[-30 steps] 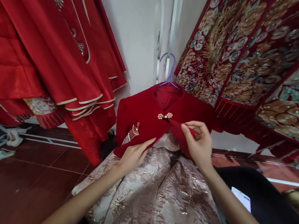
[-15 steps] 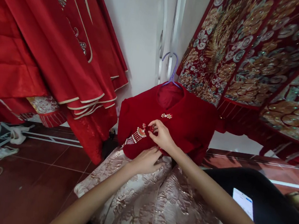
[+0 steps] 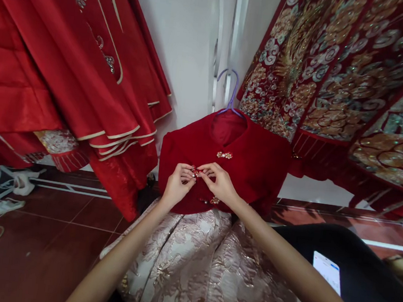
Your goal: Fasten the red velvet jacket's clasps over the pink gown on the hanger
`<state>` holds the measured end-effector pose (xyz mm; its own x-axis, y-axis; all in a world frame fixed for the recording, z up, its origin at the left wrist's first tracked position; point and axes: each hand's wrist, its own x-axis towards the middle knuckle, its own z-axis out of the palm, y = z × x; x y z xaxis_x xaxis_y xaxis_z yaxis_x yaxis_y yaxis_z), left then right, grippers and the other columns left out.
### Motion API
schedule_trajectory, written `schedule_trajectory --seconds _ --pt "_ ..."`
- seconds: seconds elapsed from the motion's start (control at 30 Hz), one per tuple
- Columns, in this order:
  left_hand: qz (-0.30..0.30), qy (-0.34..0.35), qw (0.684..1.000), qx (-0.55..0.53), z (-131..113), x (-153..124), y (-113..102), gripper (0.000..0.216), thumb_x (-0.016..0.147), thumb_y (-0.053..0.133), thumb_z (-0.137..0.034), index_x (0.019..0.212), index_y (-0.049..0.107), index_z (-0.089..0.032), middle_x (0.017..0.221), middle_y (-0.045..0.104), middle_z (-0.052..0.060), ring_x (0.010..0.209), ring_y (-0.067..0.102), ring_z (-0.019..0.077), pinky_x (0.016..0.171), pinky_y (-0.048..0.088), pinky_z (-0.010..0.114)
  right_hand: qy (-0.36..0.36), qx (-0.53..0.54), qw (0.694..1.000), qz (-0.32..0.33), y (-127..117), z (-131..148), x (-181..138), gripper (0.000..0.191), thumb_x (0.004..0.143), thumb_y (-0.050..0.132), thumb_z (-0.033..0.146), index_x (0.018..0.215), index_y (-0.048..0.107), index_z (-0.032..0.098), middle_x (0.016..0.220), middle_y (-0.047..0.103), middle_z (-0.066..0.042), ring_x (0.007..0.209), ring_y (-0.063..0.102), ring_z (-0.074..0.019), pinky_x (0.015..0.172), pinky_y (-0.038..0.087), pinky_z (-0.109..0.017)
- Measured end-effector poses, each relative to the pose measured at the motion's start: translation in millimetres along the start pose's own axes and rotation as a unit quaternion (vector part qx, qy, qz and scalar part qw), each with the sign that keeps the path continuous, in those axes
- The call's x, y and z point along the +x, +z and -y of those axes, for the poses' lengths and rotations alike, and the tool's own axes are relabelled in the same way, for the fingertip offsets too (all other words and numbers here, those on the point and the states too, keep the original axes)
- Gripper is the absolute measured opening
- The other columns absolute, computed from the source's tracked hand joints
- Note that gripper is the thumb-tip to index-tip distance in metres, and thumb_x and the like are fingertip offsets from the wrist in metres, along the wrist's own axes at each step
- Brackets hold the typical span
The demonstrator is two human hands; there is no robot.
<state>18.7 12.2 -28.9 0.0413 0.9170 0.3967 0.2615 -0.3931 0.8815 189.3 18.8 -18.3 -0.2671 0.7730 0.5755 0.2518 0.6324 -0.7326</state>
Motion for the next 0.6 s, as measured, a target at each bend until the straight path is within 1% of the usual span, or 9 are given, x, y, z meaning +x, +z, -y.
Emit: schedule_trajectory --seconds 0.1,0.2,0.3,0.43,0.5,0.6 --pt "-0.02 -0.023 0.998 -0.059 -1 -1 2 0.033 0.066 0.067 -0.012 0.094 0.05 -0.018 0.079 0.062 -0.001 0.069 0.062 0.0095 0.071 0.052 0.025 0.009 0.004 1.0 0.001 -3 0 0 0.017 0.086 0.055 0.017 0.099 0.066 0.019 0.092 0.063 -0.004 0.08 0.062 -0.012 0.076 0.054 -0.027" --pt "-0.033 -0.043 0.994 -0.1 -6 -3 2 0.028 0.066 0.069 -0.015 0.09 0.055 -0.016 0.079 0.065 0.001 0.073 0.065 0.0109 0.073 0.054 0.026 0.018 0.001 1.0 0.014 -7 4 0 0.018 0.085 0.057 0.019 0.097 0.069 0.019 0.089 0.064 -0.003 0.079 0.063 -0.0119 0.075 0.055 -0.027" --pt "-0.025 -0.053 0.994 -0.09 -10 -5 1 0.023 0.069 0.068 -0.019 0.09 0.063 -0.014 0.084 0.069 0.005 0.079 0.067 0.0131 0.078 0.055 0.028 0.02 -0.008 1.0 0.012 -8 8 -1 0.019 0.085 0.056 0.019 0.098 0.07 0.019 0.09 0.064 -0.004 0.078 0.064 -0.012 0.076 0.055 -0.027" --pt "-0.035 -0.06 0.994 -0.079 -12 -7 2 0.032 0.07 0.069 -0.025 0.099 0.067 -0.012 0.096 0.072 0.008 0.084 0.069 0.0162 0.085 0.056 0.035 0.021 -0.013 1.0 -0.014 -2 10 -1 0.018 0.085 0.057 0.019 0.097 0.071 0.019 0.09 0.065 -0.004 0.077 0.064 -0.0121 0.074 0.055 -0.027" --pt "-0.04 -0.054 0.994 -0.081 -13 -7 2 0.034 0.071 0.071 -0.027 0.101 0.068 -0.012 0.099 0.072 0.01 0.085 0.069 0.0178 0.086 0.056 0.036 0.021 -0.007 0.999 -0.029 1 11 -2 0.018 0.086 0.057 0.02 0.097 0.07 0.018 0.091 0.065 -0.004 0.078 0.064 -0.0121 0.075 0.055 -0.027" --pt "-0.043 -0.04 0.995 -0.076 -13 -7 3 0.032 0.072 0.071 -0.031 0.098 0.071 -0.012 0.1 0.073 0.011 0.086 0.07 0.0196 0.085 0.057 0.037 0.024 -0.007 0.999 -0.048 5 11 -3 0.019 0.087 0.056 0.023 0.099 0.07 0.018 0.094 0.065 -0.005 0.078 0.064 -0.0121 0.076 0.055 -0.026"
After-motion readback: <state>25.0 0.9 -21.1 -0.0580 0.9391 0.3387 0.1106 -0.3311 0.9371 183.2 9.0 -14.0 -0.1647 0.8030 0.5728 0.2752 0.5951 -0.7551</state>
